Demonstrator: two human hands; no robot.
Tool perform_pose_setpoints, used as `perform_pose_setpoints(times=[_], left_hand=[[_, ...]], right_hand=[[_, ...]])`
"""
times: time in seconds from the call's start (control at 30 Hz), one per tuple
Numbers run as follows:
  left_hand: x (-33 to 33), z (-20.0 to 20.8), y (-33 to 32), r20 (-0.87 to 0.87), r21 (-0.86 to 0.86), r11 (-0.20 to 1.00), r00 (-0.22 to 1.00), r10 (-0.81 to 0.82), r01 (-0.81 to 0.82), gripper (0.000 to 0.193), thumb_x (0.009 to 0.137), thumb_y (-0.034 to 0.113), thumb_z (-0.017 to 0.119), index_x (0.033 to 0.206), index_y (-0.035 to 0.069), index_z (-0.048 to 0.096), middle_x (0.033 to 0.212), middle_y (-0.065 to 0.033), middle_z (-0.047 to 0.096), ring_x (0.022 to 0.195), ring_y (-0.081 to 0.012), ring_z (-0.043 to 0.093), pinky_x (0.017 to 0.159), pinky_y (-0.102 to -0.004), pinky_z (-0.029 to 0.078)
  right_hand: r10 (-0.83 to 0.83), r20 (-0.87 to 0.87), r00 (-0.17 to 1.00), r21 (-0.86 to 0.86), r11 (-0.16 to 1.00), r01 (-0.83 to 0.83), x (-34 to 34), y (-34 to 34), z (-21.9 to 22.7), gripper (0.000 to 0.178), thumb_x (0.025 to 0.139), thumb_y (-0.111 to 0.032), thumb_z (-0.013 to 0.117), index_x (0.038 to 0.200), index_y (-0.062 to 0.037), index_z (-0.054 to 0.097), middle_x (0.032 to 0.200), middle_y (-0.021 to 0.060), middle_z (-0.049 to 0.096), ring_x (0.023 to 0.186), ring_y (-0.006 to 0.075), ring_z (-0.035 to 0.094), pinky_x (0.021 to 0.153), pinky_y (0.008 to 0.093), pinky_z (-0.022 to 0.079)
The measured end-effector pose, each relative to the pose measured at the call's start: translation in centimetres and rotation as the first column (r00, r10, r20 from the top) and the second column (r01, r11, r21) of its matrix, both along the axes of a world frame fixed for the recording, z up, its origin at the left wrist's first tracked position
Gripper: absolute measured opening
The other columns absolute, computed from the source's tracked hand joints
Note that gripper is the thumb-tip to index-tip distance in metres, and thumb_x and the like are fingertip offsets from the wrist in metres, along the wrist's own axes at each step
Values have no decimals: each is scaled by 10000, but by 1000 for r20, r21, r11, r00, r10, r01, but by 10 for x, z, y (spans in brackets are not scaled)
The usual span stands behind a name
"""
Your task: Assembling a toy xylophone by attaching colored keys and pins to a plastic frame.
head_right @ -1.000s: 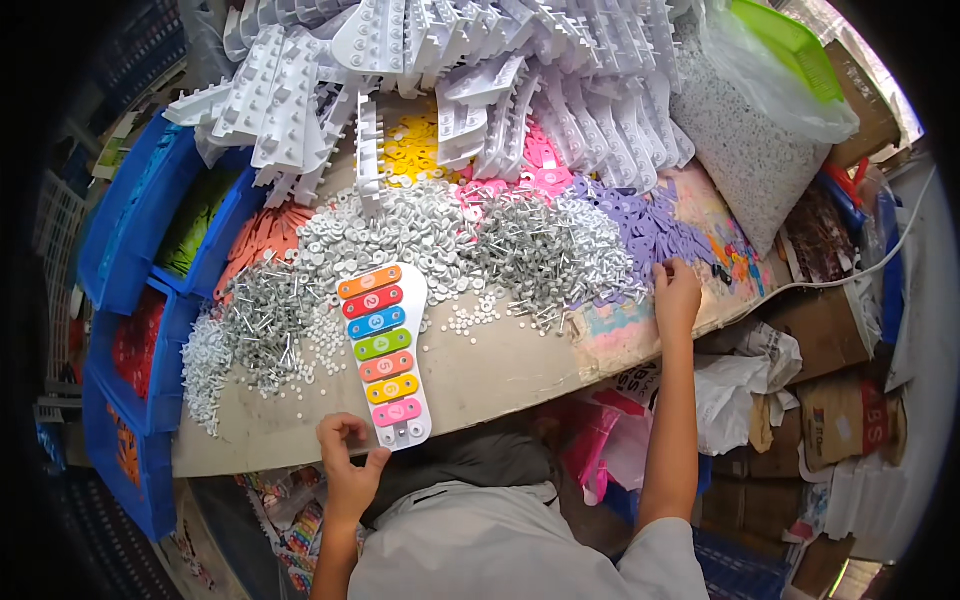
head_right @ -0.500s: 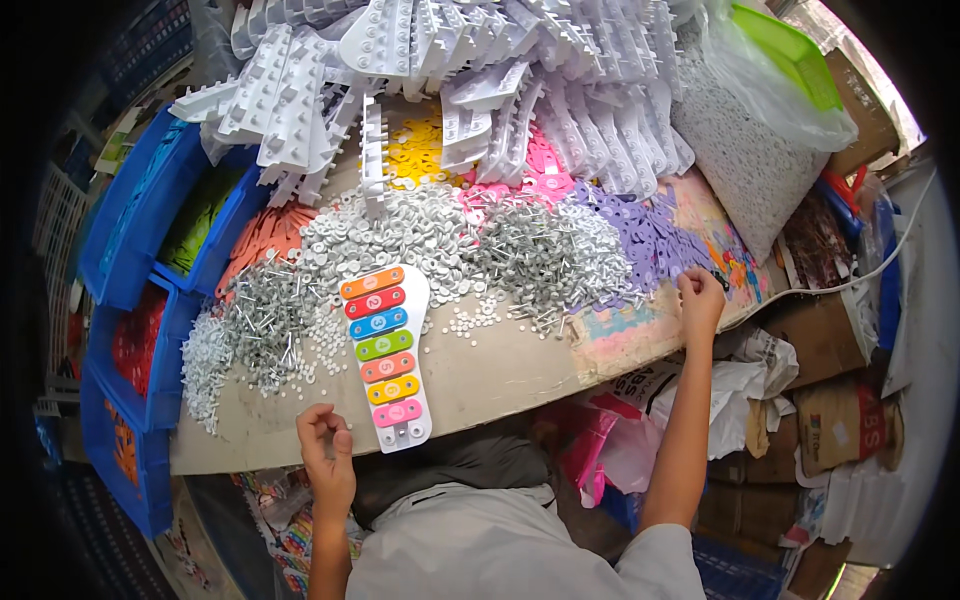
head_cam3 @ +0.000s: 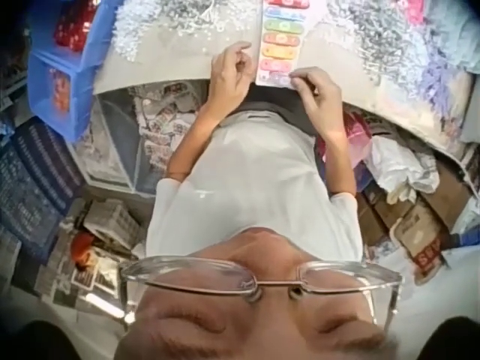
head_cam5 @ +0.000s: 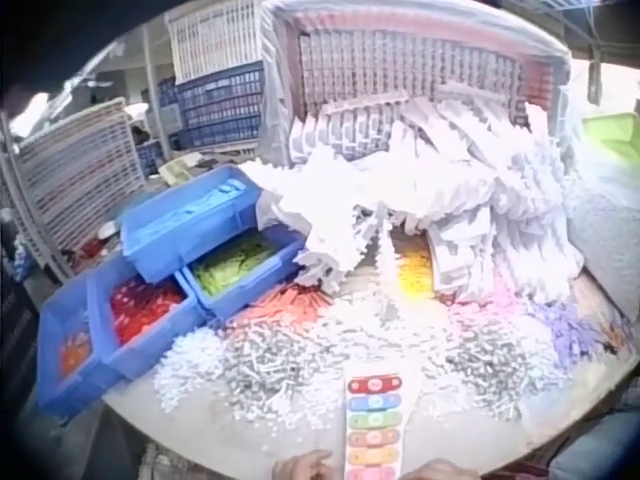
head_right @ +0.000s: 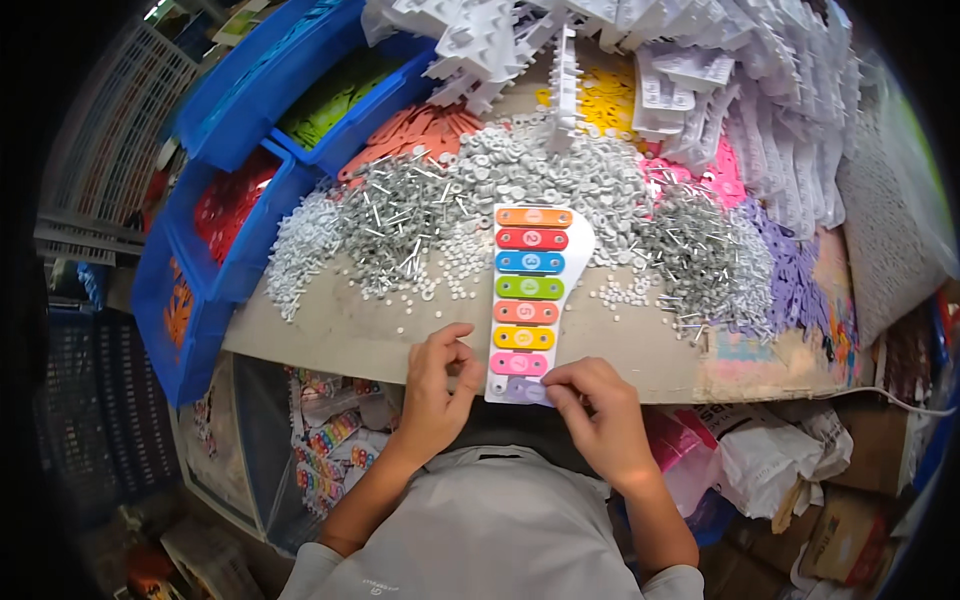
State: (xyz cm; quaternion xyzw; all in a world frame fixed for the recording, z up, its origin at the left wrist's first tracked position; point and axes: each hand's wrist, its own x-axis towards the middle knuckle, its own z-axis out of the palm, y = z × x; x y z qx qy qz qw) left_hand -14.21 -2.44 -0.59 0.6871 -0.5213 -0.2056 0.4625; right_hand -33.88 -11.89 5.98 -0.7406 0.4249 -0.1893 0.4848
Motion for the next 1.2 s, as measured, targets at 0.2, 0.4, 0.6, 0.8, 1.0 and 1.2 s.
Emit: perform_pose_setpoints(times=[0.2,0.4,0.6,0.8,1.0,1.2], left_hand=[[-3,-5,11,16,116,987,993,-115,112,506,913,142,724,1357,28,510,898,-35,601,892,-222,538,924,-388,382],[-4,-5,9,-14,31,995,996,-93,94,485,914,172,717,1343,55,522,854,-20,519,830,-217,518,855,-399,355],[-4,-10,8,-83,6,993,990,-116,117,506,899,142,719,1352,55,513,855,-24,518,849,-223,526,874,-404,366],[5,3,7,-92,37,991,988,-126,130,445,879,142,742,1283,52,577,863,-32,566,850,-244,554,865,-406,393],[117,-3,0,458,-117,940,822,338,-321,96,890,116,707,956,47,703,960,-120,691,887,-322,627,829,-464,443],[200,-11,7,771,-48,932,580,263,-359,94,857,65,687,950,54,688,952,-118,640,985,-327,588,879,-455,413]], right_hand=[[89,-55,995,-117,989,-95,20,6,-11,90,869,-1,716,953,-5,684,863,130,651,845,323,622,751,405,505],[-1,-91,996,-160,987,-14,24,7,-14,141,847,-18,766,918,22,651,830,118,621,719,219,612,644,326,496],[-107,-126,986,-32,994,103,14,13,-30,218,856,-21,765,817,7,552,676,11,529,629,72,460,583,243,384],[-126,18,992,145,982,122,-8,3,-54,213,906,-51,722,824,-14,529,713,-7,512,657,56,462,584,231,373],[-309,199,930,297,923,243,-20,-7,-65,183,1016,-118,607,869,-24,551,698,-29,515,622,46,465,561,219,376],[-177,69,982,90,981,171,-12,-5,-66,201,1020,-117,598,840,-35,563,703,-39,537,637,29,469,558,223,380]])
